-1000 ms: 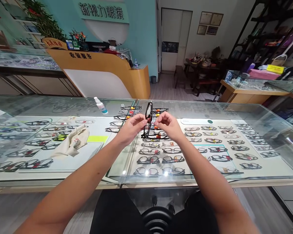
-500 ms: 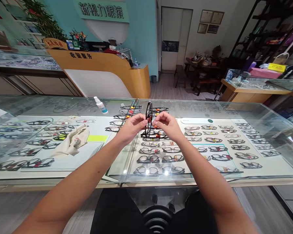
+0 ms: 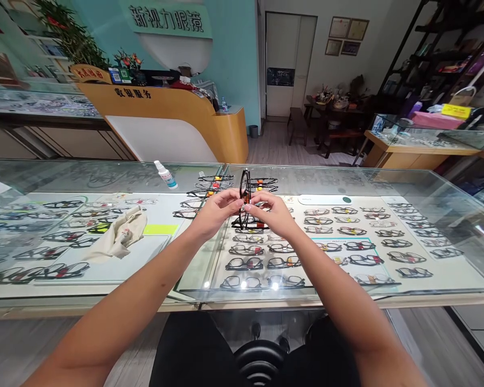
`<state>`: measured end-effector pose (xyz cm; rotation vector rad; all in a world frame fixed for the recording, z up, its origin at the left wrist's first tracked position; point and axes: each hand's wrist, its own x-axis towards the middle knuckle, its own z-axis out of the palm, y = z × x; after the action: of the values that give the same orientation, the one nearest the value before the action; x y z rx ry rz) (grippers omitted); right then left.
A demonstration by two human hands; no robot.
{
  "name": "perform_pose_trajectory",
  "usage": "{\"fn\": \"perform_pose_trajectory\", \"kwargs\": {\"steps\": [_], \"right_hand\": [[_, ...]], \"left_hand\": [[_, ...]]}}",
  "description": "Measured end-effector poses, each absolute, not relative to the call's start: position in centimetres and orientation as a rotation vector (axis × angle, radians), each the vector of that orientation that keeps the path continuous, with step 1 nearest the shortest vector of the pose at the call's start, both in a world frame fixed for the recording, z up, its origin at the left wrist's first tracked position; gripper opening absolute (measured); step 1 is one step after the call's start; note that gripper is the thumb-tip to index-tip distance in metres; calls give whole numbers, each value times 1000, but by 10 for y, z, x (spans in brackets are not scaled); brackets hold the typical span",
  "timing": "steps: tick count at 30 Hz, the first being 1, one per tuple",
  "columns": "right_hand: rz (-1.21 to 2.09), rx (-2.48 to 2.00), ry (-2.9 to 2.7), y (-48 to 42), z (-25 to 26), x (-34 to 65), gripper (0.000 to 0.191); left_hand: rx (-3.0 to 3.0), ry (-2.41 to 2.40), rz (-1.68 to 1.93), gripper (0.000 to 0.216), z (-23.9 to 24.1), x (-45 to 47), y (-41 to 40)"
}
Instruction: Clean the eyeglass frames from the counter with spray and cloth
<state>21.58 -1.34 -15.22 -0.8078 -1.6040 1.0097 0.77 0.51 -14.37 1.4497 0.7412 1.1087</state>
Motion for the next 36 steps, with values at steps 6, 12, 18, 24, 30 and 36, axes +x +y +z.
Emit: {"fn": "perform_pose_trajectory", "kwargs": {"steps": [6, 12, 18, 24, 30, 36], "right_hand": [[1092, -739, -1556, -15, -148, 213, 47], [1172, -783, -1627, -16, -144, 220, 51], [1123, -862, -1738, -21, -140, 223, 49], [1060, -911, -1903, -27, -135, 227, 38], [976, -848, -2029, -29, -133, 229, 29], [866, -787, -2114, -32, -132, 229, 27]], "left_hand": [[1502, 796, 1096, 54, -142, 5, 7], [1947, 1028, 1192, 24, -137, -5, 11], [2198, 1069, 1100, 21, -134, -13, 14], [2293, 1049, 866, 21, -128, -21, 16], [2199, 1003, 753, 17, -131, -24, 19], [1876, 901, 720, 22, -140, -19, 23]]}}
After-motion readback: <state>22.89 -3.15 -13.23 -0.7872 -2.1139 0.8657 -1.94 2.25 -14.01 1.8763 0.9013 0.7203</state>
